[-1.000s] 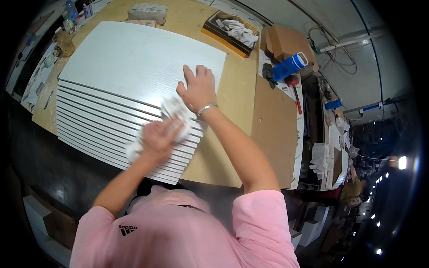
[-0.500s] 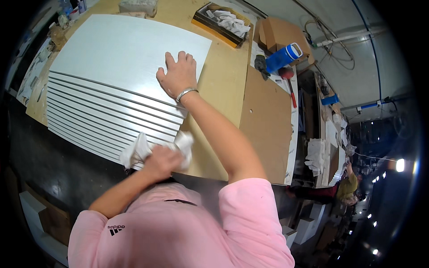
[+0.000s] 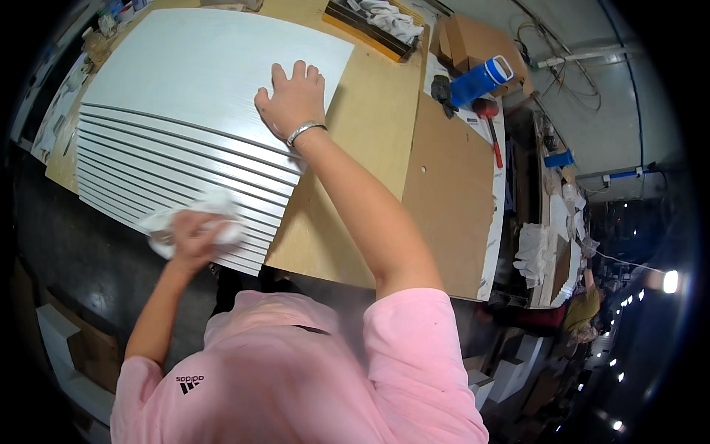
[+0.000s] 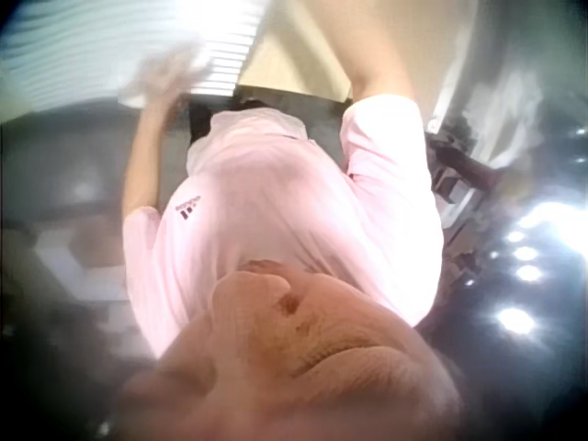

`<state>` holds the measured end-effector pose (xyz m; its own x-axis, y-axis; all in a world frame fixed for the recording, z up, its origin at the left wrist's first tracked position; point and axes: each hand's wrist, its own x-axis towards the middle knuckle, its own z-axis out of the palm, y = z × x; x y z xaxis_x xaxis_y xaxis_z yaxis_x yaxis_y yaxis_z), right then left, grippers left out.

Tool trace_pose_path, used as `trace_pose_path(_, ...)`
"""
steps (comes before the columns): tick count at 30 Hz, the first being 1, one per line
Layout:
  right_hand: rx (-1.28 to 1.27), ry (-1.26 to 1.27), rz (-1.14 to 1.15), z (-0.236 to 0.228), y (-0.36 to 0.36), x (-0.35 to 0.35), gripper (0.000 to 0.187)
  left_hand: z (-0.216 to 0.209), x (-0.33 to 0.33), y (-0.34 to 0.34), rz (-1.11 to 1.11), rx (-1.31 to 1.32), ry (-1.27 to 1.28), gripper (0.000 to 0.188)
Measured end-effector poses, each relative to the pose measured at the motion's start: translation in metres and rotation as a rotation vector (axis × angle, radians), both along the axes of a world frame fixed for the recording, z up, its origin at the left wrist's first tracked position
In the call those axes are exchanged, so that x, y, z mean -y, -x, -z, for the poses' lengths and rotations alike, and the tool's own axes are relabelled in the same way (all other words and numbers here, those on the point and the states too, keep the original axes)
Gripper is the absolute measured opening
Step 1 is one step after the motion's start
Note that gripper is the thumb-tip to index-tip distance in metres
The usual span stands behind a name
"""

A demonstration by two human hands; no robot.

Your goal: The person sands the edges of white slatted panels using a sanding block and wipes the flat surfaces with a cloth.

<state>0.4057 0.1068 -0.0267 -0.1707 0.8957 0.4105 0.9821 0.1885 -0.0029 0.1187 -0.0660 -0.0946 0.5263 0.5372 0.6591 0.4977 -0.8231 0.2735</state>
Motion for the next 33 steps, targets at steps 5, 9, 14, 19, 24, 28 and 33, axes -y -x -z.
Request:
trace_pose_path(5, -0.025, 0.006, 0.002, -0.006, 0.005, 0.002, 0.049, 0.016, -0.009, 0.158, -0.836, 0.265, 0.204, 0.041)
trace_pose_path(9, -0.070, 0.053, -0.026, -0.008, -0.002, 0.000, 0.045, -0.023, 0.025, -0.001, -0.374, 0.364, 0.214, 0.048)
trace_pose_path(14, -0.060, 0.048, -0.026, -0.010, -0.007, 0.002, 0.047, 0.003, 0.014, -0.030, -0.083, 0.040, -0.061, 0.030)
trace_pose_path(19, -0.557, -0.039, -0.111, -0.043, -0.001, 0.025, 0.032, 0.020, -0.041, 0.078, -0.477, 0.125, -0.046, 0.032)
trace_pose_path(24, -0.907, -0.110, -0.092, -0.056, -0.017, 0.089, 0.019, 0.036, -0.036, 0.075, -0.701, 0.210, 0.008, 0.034)
trace_pose_path(28, -0.988, -0.098, -0.026, -0.049, -0.039, 0.113, 0.017, 0.036, -0.036, 0.077, -0.721, 0.202, 0.015, 0.035)
trace_pose_path(33, -0.722, -0.125, -0.077, -0.052, -0.027, 0.090, 0.022, -0.026, -0.011, -0.023, -0.429, 0.394, 0.133, 0.033)
